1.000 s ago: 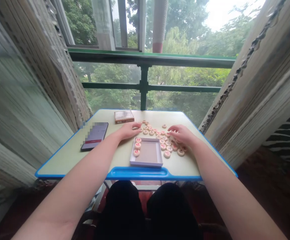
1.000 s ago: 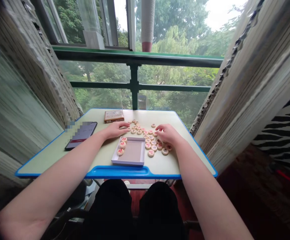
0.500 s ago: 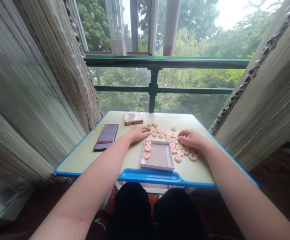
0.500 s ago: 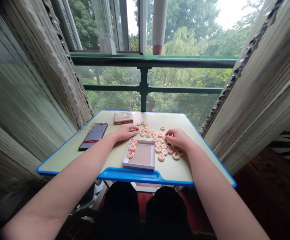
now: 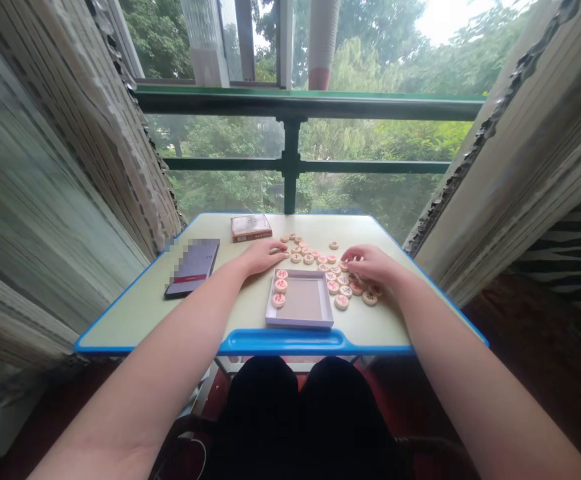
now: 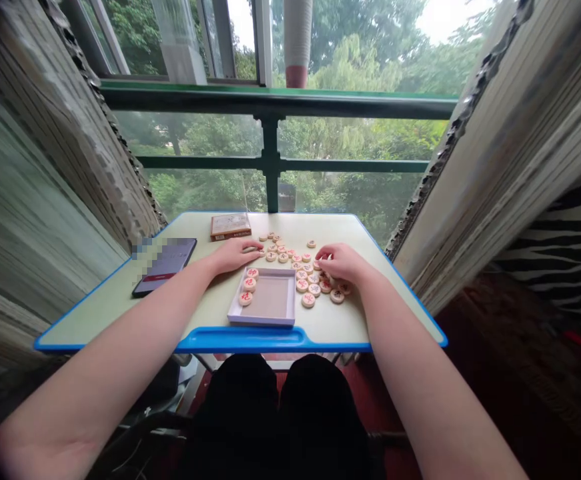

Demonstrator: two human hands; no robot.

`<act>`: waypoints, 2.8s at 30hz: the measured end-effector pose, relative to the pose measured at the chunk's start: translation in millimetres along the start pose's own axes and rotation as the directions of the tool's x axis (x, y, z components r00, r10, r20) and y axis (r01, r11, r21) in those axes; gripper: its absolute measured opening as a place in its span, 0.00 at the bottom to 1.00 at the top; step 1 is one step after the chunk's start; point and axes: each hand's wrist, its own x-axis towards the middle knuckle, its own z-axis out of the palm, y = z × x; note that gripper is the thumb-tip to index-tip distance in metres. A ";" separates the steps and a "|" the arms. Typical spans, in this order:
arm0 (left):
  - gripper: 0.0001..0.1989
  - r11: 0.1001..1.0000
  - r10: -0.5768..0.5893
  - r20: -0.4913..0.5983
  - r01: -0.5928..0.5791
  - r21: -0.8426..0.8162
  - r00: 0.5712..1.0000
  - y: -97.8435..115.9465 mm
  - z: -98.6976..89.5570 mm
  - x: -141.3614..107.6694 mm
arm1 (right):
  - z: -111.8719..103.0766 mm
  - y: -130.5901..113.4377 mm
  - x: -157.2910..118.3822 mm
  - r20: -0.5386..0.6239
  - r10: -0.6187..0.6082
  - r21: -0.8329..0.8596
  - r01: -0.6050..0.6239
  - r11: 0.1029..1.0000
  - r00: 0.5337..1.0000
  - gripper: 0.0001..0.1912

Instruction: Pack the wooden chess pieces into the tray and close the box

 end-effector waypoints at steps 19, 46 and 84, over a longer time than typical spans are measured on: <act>0.18 0.999 0.010 -0.025 -0.009 0.035 1.000 -2.2 0.4 2.1 | 4.7 5.9 3.2 -0.007 -0.063 -0.011 0.063 0.998 0.998 0.11; 0.17 0.998 0.035 -0.015 -0.034 0.049 0.999 -0.1 0.8 0.6 | 7.5 5.1 3.2 -0.067 -0.094 -0.025 0.093 0.995 0.993 0.15; 0.16 0.996 0.037 -0.024 -0.035 0.079 0.999 -1.2 1.4 2.8 | 6.4 4.4 1.8 -0.079 -0.036 -0.052 0.032 0.998 0.996 0.18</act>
